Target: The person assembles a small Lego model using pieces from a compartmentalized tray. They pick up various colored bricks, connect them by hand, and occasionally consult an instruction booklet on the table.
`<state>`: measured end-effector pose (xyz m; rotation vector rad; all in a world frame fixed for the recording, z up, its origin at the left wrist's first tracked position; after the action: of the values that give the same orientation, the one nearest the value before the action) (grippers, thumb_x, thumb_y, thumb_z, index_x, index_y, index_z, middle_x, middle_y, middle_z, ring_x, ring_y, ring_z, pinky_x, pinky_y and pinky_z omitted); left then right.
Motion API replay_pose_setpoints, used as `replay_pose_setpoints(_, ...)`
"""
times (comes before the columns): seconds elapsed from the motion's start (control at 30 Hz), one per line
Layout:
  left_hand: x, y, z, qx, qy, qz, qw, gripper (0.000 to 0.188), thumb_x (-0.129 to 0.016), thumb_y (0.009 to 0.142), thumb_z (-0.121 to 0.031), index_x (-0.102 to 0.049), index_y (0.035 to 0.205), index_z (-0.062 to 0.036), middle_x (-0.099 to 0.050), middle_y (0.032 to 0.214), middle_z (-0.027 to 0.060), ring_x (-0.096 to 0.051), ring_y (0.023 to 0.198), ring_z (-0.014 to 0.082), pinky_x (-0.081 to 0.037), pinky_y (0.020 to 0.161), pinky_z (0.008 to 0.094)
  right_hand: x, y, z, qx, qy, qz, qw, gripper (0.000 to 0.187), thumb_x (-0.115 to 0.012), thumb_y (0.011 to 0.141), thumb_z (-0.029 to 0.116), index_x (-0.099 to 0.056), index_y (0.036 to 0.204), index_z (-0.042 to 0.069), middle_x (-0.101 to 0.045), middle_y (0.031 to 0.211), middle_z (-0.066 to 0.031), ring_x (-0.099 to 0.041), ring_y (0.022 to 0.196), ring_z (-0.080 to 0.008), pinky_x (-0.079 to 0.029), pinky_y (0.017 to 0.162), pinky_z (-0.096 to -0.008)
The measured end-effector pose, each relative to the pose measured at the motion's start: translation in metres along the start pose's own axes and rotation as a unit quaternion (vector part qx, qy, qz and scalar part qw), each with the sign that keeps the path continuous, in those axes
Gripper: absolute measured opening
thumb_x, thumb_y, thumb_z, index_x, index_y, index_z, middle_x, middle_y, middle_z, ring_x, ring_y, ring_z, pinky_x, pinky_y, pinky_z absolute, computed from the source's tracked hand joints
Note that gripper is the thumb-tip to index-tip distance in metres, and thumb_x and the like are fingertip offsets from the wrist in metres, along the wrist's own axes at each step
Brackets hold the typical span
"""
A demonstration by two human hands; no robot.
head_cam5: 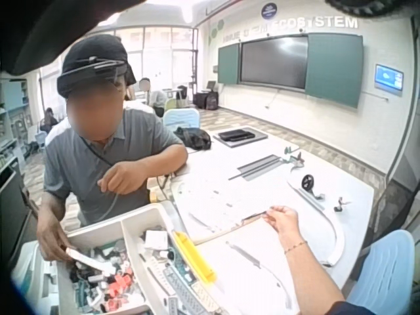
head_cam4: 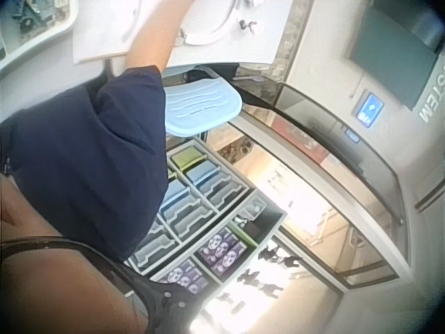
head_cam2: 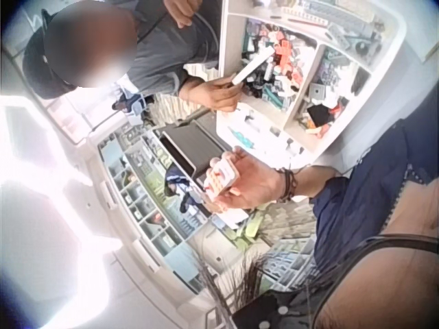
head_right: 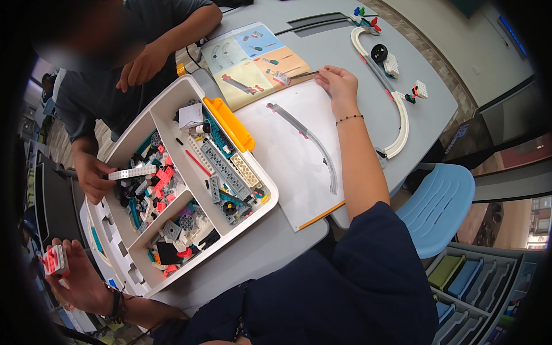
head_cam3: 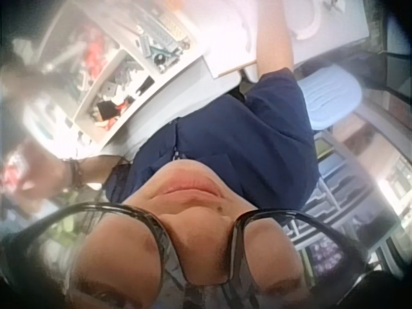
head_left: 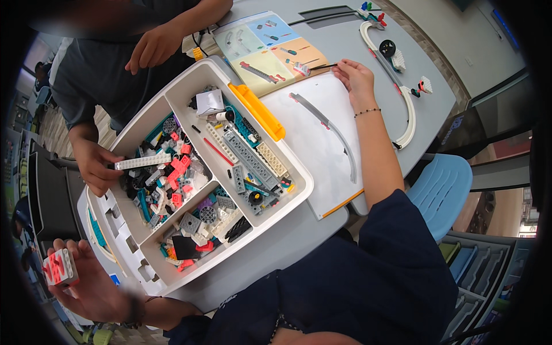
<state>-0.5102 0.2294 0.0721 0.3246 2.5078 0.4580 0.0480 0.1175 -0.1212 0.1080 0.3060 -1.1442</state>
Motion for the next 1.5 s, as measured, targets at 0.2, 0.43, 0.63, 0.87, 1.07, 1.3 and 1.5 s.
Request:
replay_pose_setpoints(0.2, 0.0, 0.001, 0.002, 0.006, 0.0, 0.02, 1.0, 0.046, -0.052, 0.082, -0.028, -0.039, 0.108, 0.0078, -0.035, 0.096, 0.0096, -0.04, 0.086, 0.0187, -0.034, 0.086, 0.0357, -0.003, -0.001, 0.0, 0.008, -0.018, 0.017, 1.0, 0.02, -0.061, 0.073, -0.001, -0.054, 0.091, -0.007, -0.06, 0.082, -0.0132, -0.062, 0.073, -0.0184, -0.052, 0.065, -0.0212)
replay_pose_setpoints(0.43, 0.003, 0.002, 0.003, 0.006, 0.001, -0.015, 1.0, 0.044, -0.052, 0.081, -0.027, -0.039, 0.108, 0.0067, -0.035, 0.096, 0.0098, -0.04, 0.087, 0.0192, -0.034, 0.085, 0.0352, -0.004, 0.0, -0.003, 0.007, -0.039, 0.028, 0.999, 0.018, -0.063, 0.074, 0.001, -0.057, 0.09, -0.005, -0.061, 0.083, -0.0104, -0.061, 0.072, -0.0151, -0.05, 0.067, -0.0197)
replay_pose_setpoints(0.63, 0.004, 0.0, 0.003, -0.015, 0.021, -0.042, 0.999, 0.046, -0.054, 0.08, -0.029, -0.04, 0.107, 0.0062, -0.035, 0.095, 0.0097, -0.041, 0.088, 0.0194, -0.034, 0.085, 0.0347, -0.004, 0.0, -0.001, -0.016, -0.021, 0.053, 0.998, 0.019, -0.061, 0.075, 0.002, -0.057, 0.092, -0.005, -0.061, 0.084, -0.011, -0.06, 0.076, -0.0157, -0.049, 0.068, -0.0203)
replay_pose_setpoints(0.87, 0.002, 0.002, 0.004, -0.01, 0.008, -0.029, 0.999, 0.046, -0.053, 0.081, -0.029, -0.041, 0.106, 0.0065, -0.036, 0.097, 0.0105, -0.04, 0.085, 0.0191, -0.033, 0.083, 0.0345, -0.002, 0.002, -0.001, -0.032, -0.018, 0.062, 0.997, 0.018, -0.059, 0.076, 0.001, -0.056, 0.092, -0.004, -0.061, 0.085, -0.0109, -0.059, 0.075, -0.0149, -0.049, 0.068, -0.0203)
replay_pose_setpoints(1.07, -0.001, -0.003, 0.004, 0.008, -0.012, 0.012, 1.0, 0.046, -0.05, 0.083, -0.027, -0.037, 0.109, 0.0074, -0.036, 0.102, 0.0129, -0.041, 0.085, 0.02, -0.035, 0.085, 0.0362, -0.008, -0.001, 0.0, -0.026, -0.014, 0.05, 0.998, 0.017, -0.059, 0.078, 0.004, -0.056, 0.093, -0.002, -0.061, 0.082, -0.0076, -0.06, 0.07, -0.0113, -0.049, 0.063, -0.0184)
replay_pose_setpoints(1.3, -0.009, -0.022, 0.014, 0.023, 0.02, 0.072, 0.997, 0.06, -0.048, 0.084, -0.038, -0.028, 0.117, 0.0079, -0.035, 0.115, 0.0222, -0.045, 0.104, 0.0286, -0.043, 0.087, 0.0426, -0.01, -0.008, 0.039, 0.176, 0.019, 0.047, 0.983, 0.016, -0.06, 0.078, 0.006, -0.056, 0.092, -0.001, -0.061, 0.081, -0.0073, -0.061, 0.072, -0.0144, -0.051, 0.067, -0.0246)
replay_pose_setpoints(1.5, -0.042, -0.038, 0.025, 0.069, 0.078, 0.18, 0.978, 0.061, -0.045, 0.085, -0.042, -0.03, 0.117, 0.0071, -0.044, 0.106, 0.0203, -0.047, 0.1, 0.0242, -0.041, 0.086, 0.0354, -0.032, -0.076, 0.094, 0.202, 0.125, 0.096, 0.967, 0.013, -0.052, 0.081, 0.002, -0.052, 0.094, -0.001, -0.06, 0.082, -0.0097, -0.062, 0.073, -0.0206, -0.053, 0.069, -0.0296)
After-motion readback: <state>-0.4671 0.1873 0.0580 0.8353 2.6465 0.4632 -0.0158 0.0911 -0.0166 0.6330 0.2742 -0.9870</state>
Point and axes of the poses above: each hand's wrist, its own y-axis towards the middle knuckle, its own x-axis out of the back of the hand, z = x × y, the point moved 5 cm from there along y, towards the middle knuckle
